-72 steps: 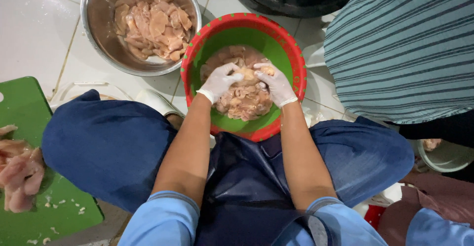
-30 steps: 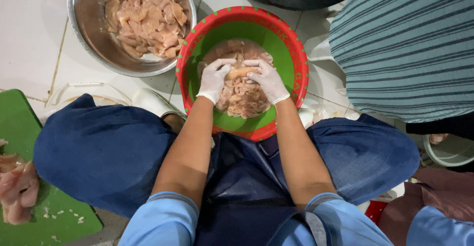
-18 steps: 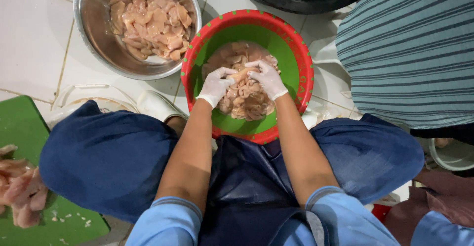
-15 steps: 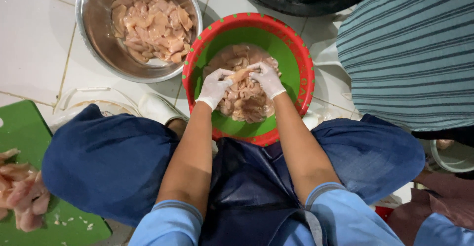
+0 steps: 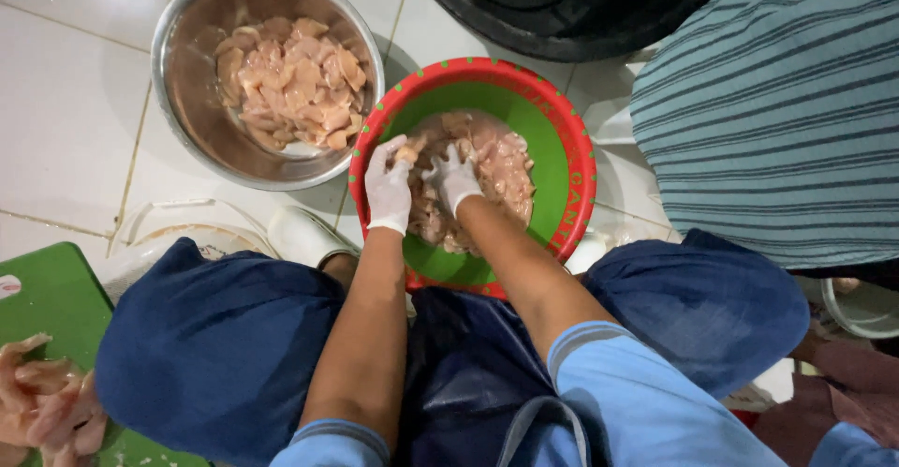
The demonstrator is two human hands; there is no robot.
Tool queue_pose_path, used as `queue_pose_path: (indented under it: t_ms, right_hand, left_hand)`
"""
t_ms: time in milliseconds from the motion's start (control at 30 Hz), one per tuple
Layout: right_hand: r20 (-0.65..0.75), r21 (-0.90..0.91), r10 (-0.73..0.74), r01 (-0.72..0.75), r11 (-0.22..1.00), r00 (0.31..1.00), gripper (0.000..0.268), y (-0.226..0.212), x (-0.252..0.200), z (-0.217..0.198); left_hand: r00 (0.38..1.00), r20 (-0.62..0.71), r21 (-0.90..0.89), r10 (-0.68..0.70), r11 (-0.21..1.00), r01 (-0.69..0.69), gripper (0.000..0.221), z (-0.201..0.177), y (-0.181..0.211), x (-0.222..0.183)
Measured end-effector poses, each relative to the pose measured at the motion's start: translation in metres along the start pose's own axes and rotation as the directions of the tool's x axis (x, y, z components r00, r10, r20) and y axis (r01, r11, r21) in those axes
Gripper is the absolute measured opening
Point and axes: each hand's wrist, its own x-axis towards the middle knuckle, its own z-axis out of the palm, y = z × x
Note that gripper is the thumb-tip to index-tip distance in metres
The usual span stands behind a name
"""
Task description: A person wearing gloves is seated on the floor cleaning and inspecting raw chicken pieces in a red plastic bowl.
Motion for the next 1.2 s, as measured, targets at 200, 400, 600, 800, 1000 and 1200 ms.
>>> queue_pose_path:
  t_ms: [200, 400, 600, 800, 1000, 1200]
  right_hand:
    - [-0.308, -0.022, -0.166, 0.168, 0.986, 0.937, 0.023, 0.007, -0.065, 0.038]
    - [-0.185, 0.205, -0.067, 0.105, 0.973, 0.98, 0.027, 0.057, -0.037, 0.166]
    - [-0.173, 0.867, 0.046, 0.13, 0.481, 0.984, 0.031, 0.068, -0.039, 0.147]
    - [0.291, 0.897, 0.323, -0.139, -0.419, 0.901, 0.064, 0.073, -0.073, 0.084]
    - [0.19, 0.659, 0.02, -0.112, -0.744, 0.982, 0.024, 0.053, -0.129, 0.001]
    - [0.126, 0.528, -0.028, -0.091, -0.844, 0.992, 0.014, 0.055, -0.13, 0.023]
  left_hand:
    - [1.0, 0.012, -0.197, -0.015, 0.98, 0.017, 0.042, 0.004, 0.018, 0.002]
    - [0.959, -0.047, -0.158, 0.28, 0.946, -0.284, 0.041, 0.002, 0.047, 0.007]
    - [0.974, 0.005, -0.24, 0.225, 0.946, -0.217, 0.035, -0.001, 0.07, -0.006]
    - [0.991, 0.084, -0.197, 0.107, 0.976, -0.089, 0.035, 0.004, 0.027, -0.007]
    - [0.98, 0.197, 0.116, 0.02, 0.992, -0.043, 0.037, 0.011, -0.032, -0.009]
    - [0.957, 0.251, 0.452, -0.147, 0.892, 0.018, 0.025, 0.008, -0.035, -0.037]
